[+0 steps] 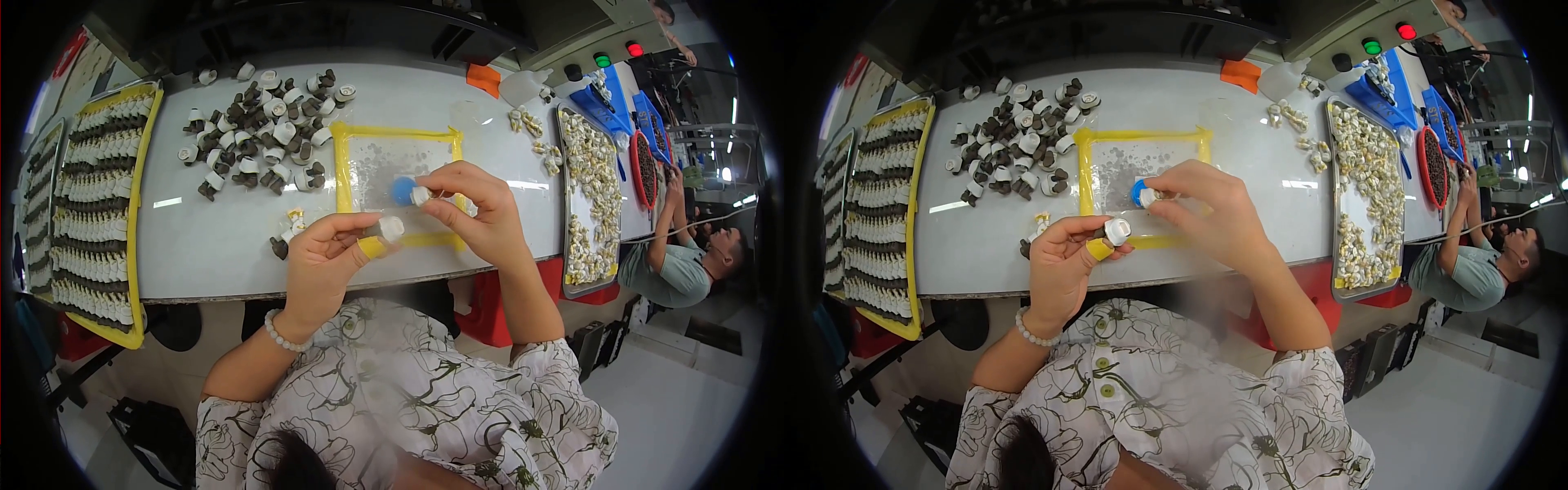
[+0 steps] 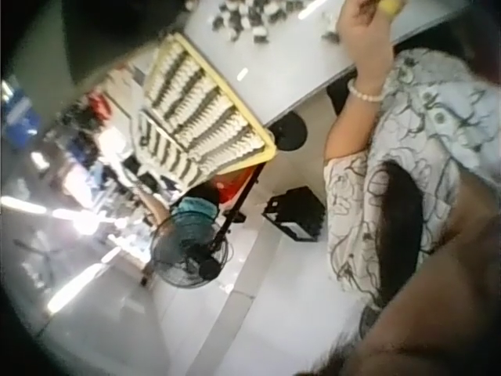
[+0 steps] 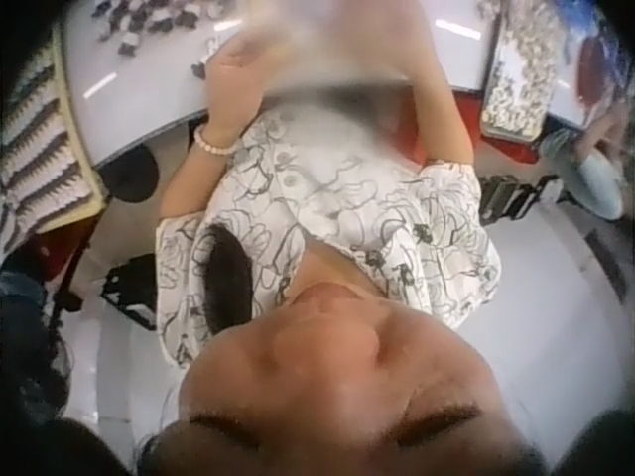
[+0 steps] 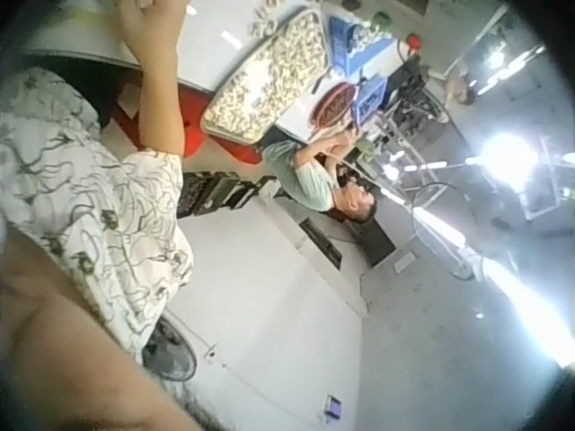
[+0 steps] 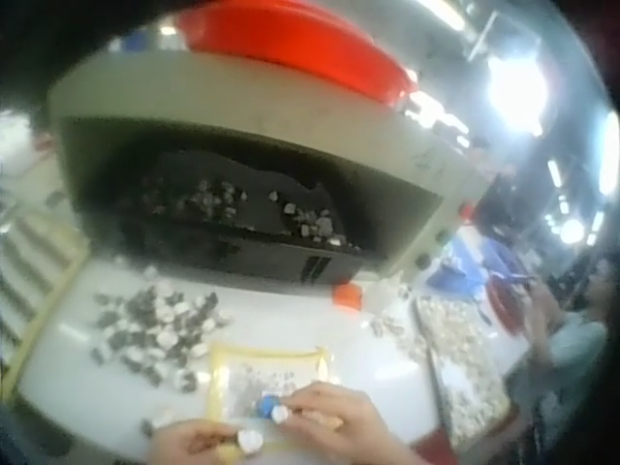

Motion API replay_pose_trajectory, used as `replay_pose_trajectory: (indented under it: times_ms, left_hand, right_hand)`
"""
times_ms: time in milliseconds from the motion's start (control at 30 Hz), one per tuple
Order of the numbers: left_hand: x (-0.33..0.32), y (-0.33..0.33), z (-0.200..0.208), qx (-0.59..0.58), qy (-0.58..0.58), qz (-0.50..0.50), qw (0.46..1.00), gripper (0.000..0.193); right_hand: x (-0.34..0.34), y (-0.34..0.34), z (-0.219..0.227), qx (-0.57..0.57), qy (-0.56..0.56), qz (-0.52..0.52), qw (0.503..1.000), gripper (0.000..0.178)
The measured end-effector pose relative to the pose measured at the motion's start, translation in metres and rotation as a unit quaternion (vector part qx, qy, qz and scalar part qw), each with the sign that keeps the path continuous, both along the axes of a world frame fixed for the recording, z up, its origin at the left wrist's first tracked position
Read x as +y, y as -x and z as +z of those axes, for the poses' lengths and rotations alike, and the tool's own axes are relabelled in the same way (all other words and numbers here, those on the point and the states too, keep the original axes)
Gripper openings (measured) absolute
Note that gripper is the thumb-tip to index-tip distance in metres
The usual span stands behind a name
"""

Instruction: The person assembles small plastic components and rubber grommets by hand at a workstation.

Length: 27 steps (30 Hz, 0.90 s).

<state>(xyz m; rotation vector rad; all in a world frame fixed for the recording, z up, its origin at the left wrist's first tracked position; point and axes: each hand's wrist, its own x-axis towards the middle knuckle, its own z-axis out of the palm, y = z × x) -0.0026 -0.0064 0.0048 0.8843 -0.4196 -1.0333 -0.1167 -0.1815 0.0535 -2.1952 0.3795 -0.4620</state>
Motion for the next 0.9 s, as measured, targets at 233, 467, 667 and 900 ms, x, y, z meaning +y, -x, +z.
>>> replay_pose_trajectory:
  times_ms: [233, 467, 667, 900]
  left_hand:
    - [0.000, 0.002, -0.002, 0.012, 0.000, 0.008, 1.000, 0.024]
    - [0.002, 0.002, -0.005, 0.010, -0.009, 0.004, 1.000, 0.021]
    - [0.003, 0.003, -0.003, 0.001, -0.006, -0.011, 1.000, 0.020]
    - [0.004, -0.001, 0.004, -0.017, 0.005, -0.040, 0.999, 0.021]
  right_hand:
    - [0.012, 0.003, 0.008, -0.005, -0.134, 0.033, 0.990, 0.024]
    - [0.018, 0.004, 0.005, 0.021, -0.113, 0.039, 0.993, 0.025]
    - [0.018, 0.008, 0.001, 0.023, -0.137, 0.067, 0.988, 0.024]
    - [0.015, 0.012, -0.003, -0.021, -0.168, 0.061, 0.984, 0.024]
